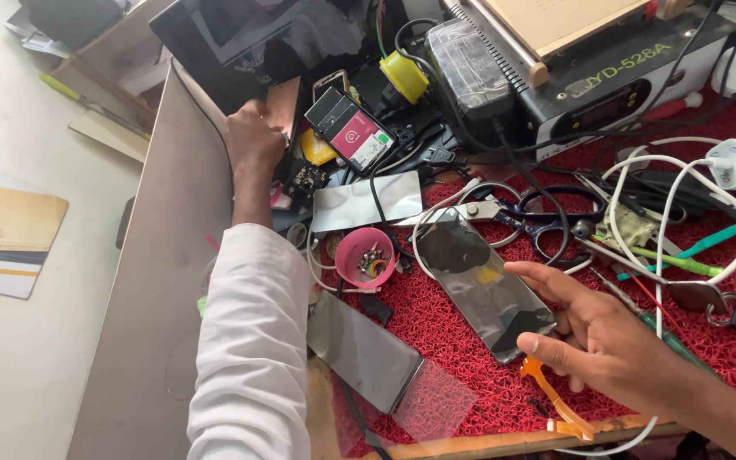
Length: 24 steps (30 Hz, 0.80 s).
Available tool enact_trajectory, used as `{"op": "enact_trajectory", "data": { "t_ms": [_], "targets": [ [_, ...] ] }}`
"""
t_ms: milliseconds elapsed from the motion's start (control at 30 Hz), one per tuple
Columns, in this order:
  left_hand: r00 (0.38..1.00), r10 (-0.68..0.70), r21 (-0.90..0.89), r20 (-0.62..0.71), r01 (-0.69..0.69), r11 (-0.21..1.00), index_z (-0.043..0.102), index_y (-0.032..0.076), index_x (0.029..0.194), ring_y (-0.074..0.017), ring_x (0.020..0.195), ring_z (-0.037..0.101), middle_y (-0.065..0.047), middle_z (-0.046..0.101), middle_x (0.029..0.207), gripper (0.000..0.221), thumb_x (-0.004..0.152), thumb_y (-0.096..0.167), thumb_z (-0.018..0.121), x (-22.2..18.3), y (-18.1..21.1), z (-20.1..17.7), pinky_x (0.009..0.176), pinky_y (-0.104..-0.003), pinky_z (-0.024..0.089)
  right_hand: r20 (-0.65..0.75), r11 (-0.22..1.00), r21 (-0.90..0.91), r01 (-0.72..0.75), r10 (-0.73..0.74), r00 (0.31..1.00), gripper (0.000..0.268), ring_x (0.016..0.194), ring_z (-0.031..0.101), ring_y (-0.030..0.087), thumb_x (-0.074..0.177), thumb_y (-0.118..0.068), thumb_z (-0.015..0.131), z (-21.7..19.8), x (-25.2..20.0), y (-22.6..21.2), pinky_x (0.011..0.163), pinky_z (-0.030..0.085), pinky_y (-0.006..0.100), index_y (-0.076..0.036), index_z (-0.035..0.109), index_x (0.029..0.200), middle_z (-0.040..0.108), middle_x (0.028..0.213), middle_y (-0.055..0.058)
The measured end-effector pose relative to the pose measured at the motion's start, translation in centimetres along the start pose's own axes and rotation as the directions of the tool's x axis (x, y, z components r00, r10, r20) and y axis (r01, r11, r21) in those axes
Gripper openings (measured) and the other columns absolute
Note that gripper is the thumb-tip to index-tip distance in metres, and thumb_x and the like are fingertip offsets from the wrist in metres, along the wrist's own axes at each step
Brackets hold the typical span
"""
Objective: The person uses a metal scraper to remove adhesive residue from the edges of a smartphone screen. They then pick up a replacement screen, peel off a protective film, and inspect the back of the new screen.
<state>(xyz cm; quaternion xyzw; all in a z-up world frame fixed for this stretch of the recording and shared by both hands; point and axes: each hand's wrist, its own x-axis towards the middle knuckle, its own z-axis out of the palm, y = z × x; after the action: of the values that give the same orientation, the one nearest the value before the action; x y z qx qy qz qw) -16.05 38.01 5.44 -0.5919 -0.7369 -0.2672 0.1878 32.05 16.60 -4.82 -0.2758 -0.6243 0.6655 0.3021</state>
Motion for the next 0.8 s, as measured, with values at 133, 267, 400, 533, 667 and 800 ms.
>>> {"op": "enact_trajectory", "data": {
  "t_ms": [133,267,400,533,667,800],
  "targets": [
    [0.992,-0.001,-0.045,0.123,0.006,0.999,0.08,0.005,0.091,-0.0323,0.081,0.075,-0.02,0.074,0.085,0.024,0.074,0.021,0.083,-0.4,-0.2,-0.8,0.082,-0.041,0.058,-0.021,0.978,-0.052,-0.2,0.199,0.98,0.079,0.067,0.063,0.01,0.089,-0.017,0.07,0.1,0.0,-0.4,0.045,0.055,0.026,-0.018,0.033,0.16,0.063,0.121,0.013],
    [0.987,-0.054,0.041,0.153,0.048,0.998,0.083,0.01,0.091,-0.0339,0.081,0.075,-0.021,0.074,0.087,0.018,0.076,0.013,0.074,-0.7,0.8,-0.9,0.084,-0.041,0.059,-0.019,0.986,-0.068,-0.149,0.148,0.989,0.078,0.072,0.06,0.009,0.09,-0.018,0.071,0.1,-0.1,-0.7,0.045,0.058,0.026,-0.015,0.034,0.16,0.064,0.124,0.012],
    [0.98,-0.194,-0.093,0.047,0.198,0.976,0.082,0.007,0.094,-0.0284,0.08,0.075,-0.018,0.076,0.087,0.019,0.082,0.018,0.074,0.2,0.9,-1.6,0.081,-0.038,0.058,-0.054,0.976,-0.079,-0.203,0.199,0.978,0.075,0.068,0.058,0.011,0.09,-0.021,0.071,0.1,0.0,-0.5,0.045,0.058,0.027,-0.018,0.038,0.157,0.065,0.123,0.011],
    [0.869,-0.415,-0.729,0.269,0.465,0.502,0.071,0.002,0.094,-0.021,0.077,0.074,-0.009,0.074,0.082,0.019,0.088,0.019,0.07,1.5,0.7,-4.9,0.073,-0.039,0.061,-0.105,0.981,-0.194,-0.003,-0.017,0.994,0.068,0.07,0.065,0.008,0.091,-0.023,0.073,0.3,0.1,-0.6,0.049,0.061,0.025,-0.014,0.046,0.153,0.053,0.144,0.006],
    [0.821,-0.342,-0.888,0.458,0.437,-0.14,0.067,0.002,0.09,-0.0238,0.077,0.072,-0.009,0.073,0.08,0.015,0.089,0.016,0.062,-0.4,1.2,-9.5,0.071,-0.04,0.058,-0.264,0.906,-0.402,0.135,-0.255,0.93,0.063,0.068,0.063,0.006,0.088,-0.021,0.073,0.9,0.0,-1.1,0.047,0.054,0.025,-0.007,0.053,0.146,0.062,0.139,0.008],
    [0.955,-0.152,-0.934,0.254,0.201,-0.296,0.064,0.003,0.087,-0.0216,0.066,0.058,-0.01,0.063,0.075,0.021,0.098,0.021,0.067,-7.3,5.0,-13.9,0.062,-0.037,0.048,-0.412,0.743,-0.666,-0.071,-0.287,0.865,0.044,0.061,0.06,0.013,0.089,-0.026,0.076,2.3,0.0,-1.8,0.052,0.054,0.028,-0.007,0.066,0.127,0.064,0.131,0.007]
  ]
}}
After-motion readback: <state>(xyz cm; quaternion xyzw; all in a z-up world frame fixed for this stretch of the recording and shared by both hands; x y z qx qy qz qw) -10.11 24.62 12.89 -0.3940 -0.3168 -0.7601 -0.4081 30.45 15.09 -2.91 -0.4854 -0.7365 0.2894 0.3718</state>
